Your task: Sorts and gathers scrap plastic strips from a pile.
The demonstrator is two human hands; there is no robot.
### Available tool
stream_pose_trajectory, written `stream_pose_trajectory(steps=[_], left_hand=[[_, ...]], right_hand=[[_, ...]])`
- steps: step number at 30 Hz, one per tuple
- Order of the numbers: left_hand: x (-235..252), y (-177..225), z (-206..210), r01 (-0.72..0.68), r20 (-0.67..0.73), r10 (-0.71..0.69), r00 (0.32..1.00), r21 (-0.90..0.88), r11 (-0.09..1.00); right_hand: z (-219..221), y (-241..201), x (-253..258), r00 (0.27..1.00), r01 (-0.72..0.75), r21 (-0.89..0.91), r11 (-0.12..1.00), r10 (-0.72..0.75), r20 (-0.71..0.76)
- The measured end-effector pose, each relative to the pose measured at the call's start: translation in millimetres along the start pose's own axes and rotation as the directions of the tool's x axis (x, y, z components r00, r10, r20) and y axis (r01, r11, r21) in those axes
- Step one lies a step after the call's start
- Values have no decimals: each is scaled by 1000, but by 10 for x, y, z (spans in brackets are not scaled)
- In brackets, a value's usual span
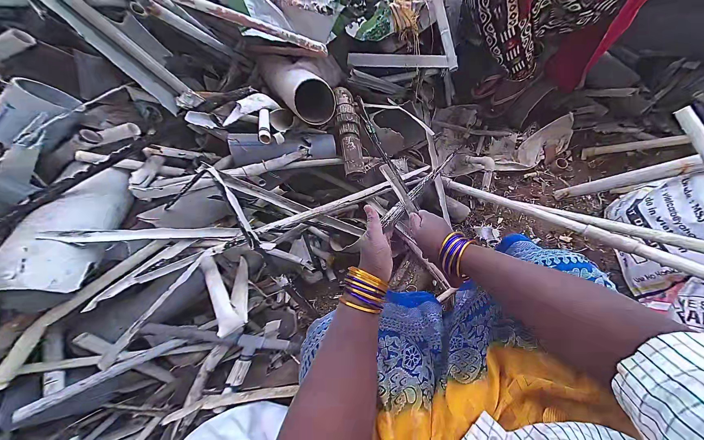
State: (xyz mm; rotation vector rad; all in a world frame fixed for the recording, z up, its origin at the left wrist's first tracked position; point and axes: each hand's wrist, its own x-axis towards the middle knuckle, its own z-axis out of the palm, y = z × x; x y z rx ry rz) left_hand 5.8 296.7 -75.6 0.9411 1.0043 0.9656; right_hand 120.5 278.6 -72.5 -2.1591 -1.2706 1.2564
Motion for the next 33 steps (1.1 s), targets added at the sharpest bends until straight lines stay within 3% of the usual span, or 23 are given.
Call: stream_pose_trajectory(steps=[2,6,8,10,13,16,18,23,26,29,33], left_hand=[[-15,-13,8,-3,0,3,1000,21,1000],[11,-37,-4,36,-76,-35,997,11,999],[-4,-45,-51,42,-10,-42,999,-12,999],[-14,-29,-31,36,4,-36,999,-48,998],[-3,-27,32,96,-30,-105,994,-229,969],[0,-17,66,112,-125,-172,977,-382,917],[-25,-28,39,114,-93,-172,981,-441,890],[-49,-2,93,171,-131,-227,965,-338,925],[-23,-30,88,132,-228,-213,950,-322,937],[-29,-41,39,149,-149,-204,968,-315,937],[-43,-72,93,140,-167,-173,971,-191,972]], right_hand=[[-3,-34,-63,1000,15,26,1000,-15,16],[107,-151,-510,974,204,25,979,-206,89],[79,-107,-399,982,175,-10,985,-174,76],[19,-42,-126,998,56,37,998,-56,8],[-5,-15,1,1000,7,19,1000,-7,-3],[146,-132,-318,974,203,-33,979,-198,109],[160,-154,-399,958,255,-59,965,-245,147],[32,-92,5,998,28,16,999,-29,47],[164,-204,-247,993,78,54,995,-82,79],[172,-191,-300,986,145,26,989,-147,82],[70,-191,-105,997,69,49,996,-70,27]])
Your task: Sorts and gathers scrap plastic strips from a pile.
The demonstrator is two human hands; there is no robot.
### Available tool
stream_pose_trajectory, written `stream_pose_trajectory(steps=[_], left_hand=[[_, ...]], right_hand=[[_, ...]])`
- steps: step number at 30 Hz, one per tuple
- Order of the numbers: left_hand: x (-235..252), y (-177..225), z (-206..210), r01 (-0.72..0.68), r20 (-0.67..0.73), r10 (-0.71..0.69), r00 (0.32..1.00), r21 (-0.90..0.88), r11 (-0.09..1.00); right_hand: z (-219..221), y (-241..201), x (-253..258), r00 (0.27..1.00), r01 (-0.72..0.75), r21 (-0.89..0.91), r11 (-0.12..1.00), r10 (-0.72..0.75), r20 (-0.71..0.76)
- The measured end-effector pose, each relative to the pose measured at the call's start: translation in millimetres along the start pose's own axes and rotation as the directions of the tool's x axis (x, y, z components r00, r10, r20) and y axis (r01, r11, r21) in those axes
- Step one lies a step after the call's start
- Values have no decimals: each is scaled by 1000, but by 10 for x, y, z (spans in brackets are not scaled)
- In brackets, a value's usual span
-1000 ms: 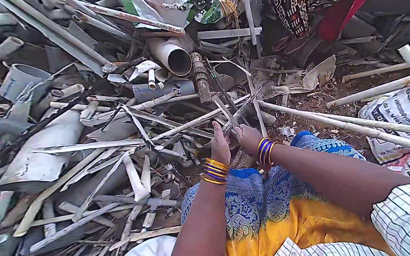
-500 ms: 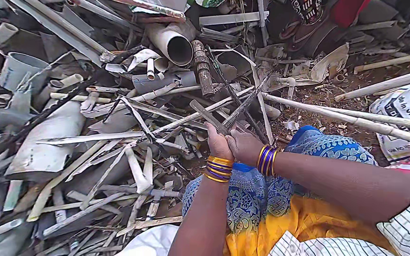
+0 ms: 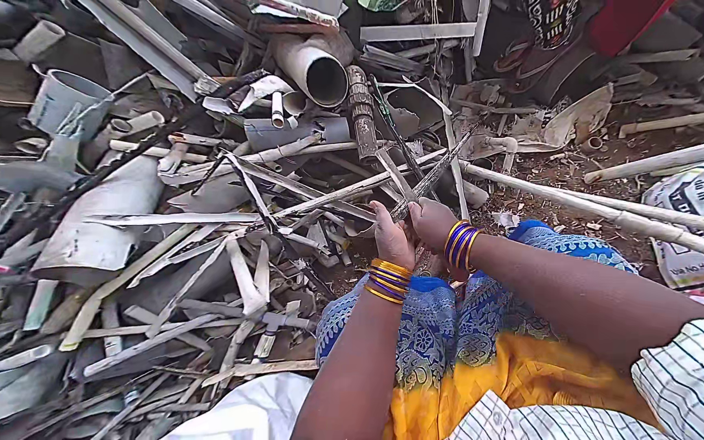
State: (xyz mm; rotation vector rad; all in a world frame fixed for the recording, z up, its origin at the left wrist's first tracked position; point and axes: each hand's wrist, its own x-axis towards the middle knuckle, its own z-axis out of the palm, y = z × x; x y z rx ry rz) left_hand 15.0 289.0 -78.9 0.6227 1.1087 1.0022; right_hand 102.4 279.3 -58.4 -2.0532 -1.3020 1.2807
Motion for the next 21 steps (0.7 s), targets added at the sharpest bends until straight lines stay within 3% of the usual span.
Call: stream_pose_trajectory(steps=[5,10,15,19,21], left_hand=[[-14,41,-56,-67,14,66,998,98,993],[-28,-16,3,-14,32,10,999,153,988],[-30,68,28,-9,46,-1,999,212,977],[-169,109,42,-59,172,9,985,288,956],[-118,125,56,-53,115,23,993,271,961]], right_hand=[[98,-69,-327,991,114,11,993,-115,69],[53,57,4,996,16,-29,999,-18,-89],[69,6,-259,990,127,-81,989,-131,-47],[-11,43,-133,992,-14,24,1000,17,-128],[34,-28,-323,990,103,-37,994,-106,-91]])
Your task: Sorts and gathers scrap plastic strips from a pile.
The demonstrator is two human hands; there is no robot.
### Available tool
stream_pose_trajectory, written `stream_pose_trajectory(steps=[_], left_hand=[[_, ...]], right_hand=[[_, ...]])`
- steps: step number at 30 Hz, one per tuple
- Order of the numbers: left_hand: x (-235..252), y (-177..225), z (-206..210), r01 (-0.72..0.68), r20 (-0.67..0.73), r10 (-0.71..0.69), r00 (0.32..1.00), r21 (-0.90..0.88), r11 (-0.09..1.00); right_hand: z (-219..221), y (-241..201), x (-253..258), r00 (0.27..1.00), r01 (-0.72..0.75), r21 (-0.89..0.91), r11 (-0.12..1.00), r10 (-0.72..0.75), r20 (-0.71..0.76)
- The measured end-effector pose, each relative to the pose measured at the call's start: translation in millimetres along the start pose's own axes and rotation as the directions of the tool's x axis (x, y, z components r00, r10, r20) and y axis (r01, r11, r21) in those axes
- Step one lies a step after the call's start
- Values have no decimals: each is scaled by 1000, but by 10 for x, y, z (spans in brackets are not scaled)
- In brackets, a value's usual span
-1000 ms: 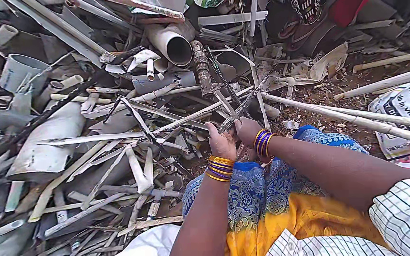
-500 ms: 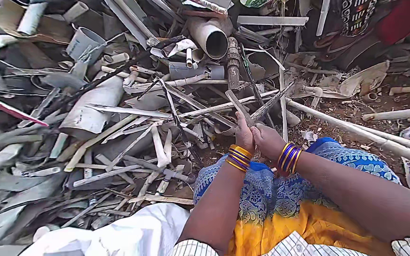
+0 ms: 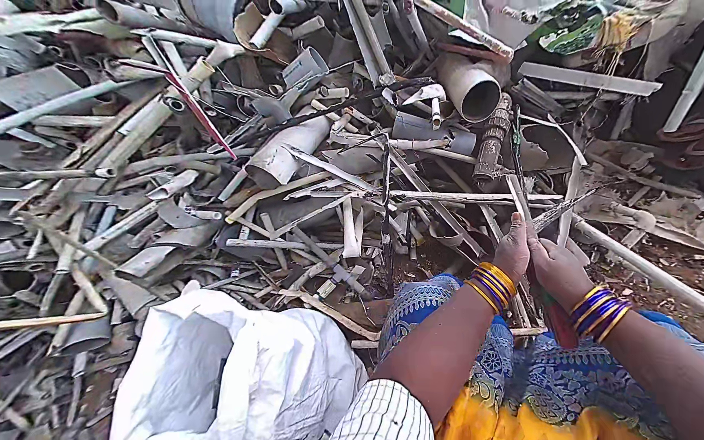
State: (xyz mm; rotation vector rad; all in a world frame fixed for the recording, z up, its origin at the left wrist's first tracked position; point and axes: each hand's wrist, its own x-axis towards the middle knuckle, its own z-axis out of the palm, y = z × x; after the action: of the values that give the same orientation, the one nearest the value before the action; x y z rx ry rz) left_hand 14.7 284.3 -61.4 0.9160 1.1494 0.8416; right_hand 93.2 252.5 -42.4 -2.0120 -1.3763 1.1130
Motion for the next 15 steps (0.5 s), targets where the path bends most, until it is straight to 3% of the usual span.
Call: stream_pose_trajectory(steps=[3,7,12,14,15], left_hand=[[30,60,-41,9,20,-10,1000,68,998],[-68,48,-14,-48,140,32,990,114,992],[31,43,-92,7,82,-13,997,72,997],[36,56,-59,-5,99,-2,995,76,997],[11,61,-55,-12,121,3,993,74,997]], right_hand=[[9,66,-3,996,94,-9,996,-94,-4],[-56,248,330,984,-160,109,981,168,-65],[57,78,-74,993,117,4,993,-117,2],[-54,131,116,998,52,39,998,-53,16],[-92,161,246,999,-47,72,996,47,4]])
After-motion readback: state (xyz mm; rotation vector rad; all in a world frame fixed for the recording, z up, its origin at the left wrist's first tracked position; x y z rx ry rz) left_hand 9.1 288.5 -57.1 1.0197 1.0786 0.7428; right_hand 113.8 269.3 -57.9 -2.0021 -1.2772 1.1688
